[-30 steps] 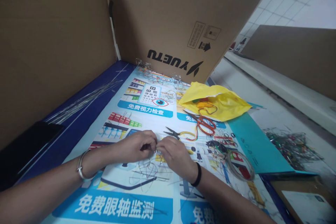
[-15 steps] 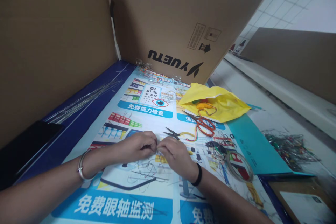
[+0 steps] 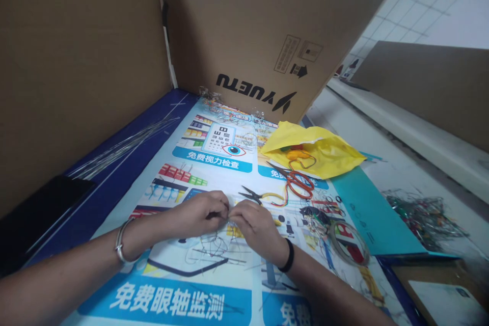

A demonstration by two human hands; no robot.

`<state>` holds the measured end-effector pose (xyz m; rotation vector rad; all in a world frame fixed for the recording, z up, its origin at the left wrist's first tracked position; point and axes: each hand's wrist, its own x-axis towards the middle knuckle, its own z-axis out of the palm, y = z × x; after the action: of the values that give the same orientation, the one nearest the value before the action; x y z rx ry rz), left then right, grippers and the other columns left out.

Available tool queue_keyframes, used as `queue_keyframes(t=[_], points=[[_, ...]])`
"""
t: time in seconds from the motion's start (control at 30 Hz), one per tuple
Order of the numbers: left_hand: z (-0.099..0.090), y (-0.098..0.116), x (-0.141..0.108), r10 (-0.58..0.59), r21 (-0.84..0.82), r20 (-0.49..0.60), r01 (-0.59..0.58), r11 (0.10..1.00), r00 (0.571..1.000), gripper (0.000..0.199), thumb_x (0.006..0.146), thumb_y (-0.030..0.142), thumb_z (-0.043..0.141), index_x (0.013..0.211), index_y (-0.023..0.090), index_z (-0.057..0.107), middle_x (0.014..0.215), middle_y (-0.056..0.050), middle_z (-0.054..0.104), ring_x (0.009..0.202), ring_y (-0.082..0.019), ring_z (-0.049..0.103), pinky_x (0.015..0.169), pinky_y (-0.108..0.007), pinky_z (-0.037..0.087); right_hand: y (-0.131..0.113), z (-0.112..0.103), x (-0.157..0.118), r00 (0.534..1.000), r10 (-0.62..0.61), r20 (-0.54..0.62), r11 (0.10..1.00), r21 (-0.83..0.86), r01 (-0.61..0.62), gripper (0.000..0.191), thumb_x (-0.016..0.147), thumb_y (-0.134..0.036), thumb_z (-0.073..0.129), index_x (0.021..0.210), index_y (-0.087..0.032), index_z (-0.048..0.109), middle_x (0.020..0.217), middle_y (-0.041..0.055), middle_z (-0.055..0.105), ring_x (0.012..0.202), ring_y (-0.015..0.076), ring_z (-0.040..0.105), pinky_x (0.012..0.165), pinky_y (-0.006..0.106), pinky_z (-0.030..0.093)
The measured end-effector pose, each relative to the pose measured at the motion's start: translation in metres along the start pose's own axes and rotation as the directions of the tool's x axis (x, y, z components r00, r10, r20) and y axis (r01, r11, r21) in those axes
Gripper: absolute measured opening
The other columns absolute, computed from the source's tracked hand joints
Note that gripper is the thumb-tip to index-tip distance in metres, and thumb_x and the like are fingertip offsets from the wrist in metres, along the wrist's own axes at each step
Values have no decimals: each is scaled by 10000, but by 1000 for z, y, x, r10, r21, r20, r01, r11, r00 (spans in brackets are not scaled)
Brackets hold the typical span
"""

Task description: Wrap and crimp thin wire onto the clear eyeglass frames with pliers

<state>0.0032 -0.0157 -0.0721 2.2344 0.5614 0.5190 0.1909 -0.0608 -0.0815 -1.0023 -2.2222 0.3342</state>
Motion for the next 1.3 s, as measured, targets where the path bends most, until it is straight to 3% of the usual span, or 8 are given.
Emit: queue_keyframes(t=[0.13, 0.4, 0.57, 0.87, 1.1, 1.3], points=[[0, 1, 2, -1, -26, 1, 1, 1000, 1000, 181, 732, 31, 483, 741, 144, 625, 858, -30, 586, 782, -120, 559, 698, -200, 424, -1, 1, 0, 1000, 23, -17, 999, 30, -22, 188, 897, -221, 404, 805, -206, 567, 763, 22, 617, 735, 132, 553, 667, 245, 444], [2, 1, 4, -27, -43, -16, 26, 999, 1000, 142, 735, 48, 491, 678, 137, 586, 830, -26, 583, 764, -119, 559, 675, -203, 426, -4, 6, -1, 978, 204, -44, 978, 61, -201, 150, 861, -188, 460, 763, -204, 573, 738, 9, 605, 706, 130, 548, 655, 242, 418], [2, 1, 4, -31, -36, -9, 31, 999, 999, 143, 733, 44, 478, 675, 142, 565, 824, -21, 572, 762, -117, 548, 676, -203, 422, -5, 7, -2, 981, 190, -46, 982, 21, -189, 155, 866, -208, 448, 772, -200, 570, 742, 16, 599, 700, 133, 542, 644, 247, 411], [1, 1, 3, -13, -65, -12, 12, 998, 1000, 122, 746, 75, 483, 658, 142, 533, 803, -21, 557, 739, -115, 530, 660, -208, 411, -5, 4, -1, 974, 216, -62, 972, 107, -209, 134, 843, -188, 487, 773, -206, 600, 752, 8, 621, 718, 121, 566, 670, 234, 430], [-1, 5, 3, 16, -32, -45, -17, 999, 999, 145, 749, 56, 457, 683, 143, 553, 819, -35, 573, 757, -122, 535, 690, -218, 427, -3, -9, 3, 985, 172, -35, 983, 67, -169, 117, 836, -229, 507, 887, -212, 611, 744, 9, 609, 704, 129, 562, 647, 242, 452], [0, 3, 2, 37, -32, -68, -39, 999, 997, 161, 744, 43, 451, 703, 150, 564, 805, -29, 574, 777, -122, 547, 708, -213, 436, 0, -14, 4, 988, 113, 106, 994, 0, -114, 168, 871, -213, 461, 799, -200, 612, 748, 20, 624, 726, 129, 569, 667, 242, 456]])
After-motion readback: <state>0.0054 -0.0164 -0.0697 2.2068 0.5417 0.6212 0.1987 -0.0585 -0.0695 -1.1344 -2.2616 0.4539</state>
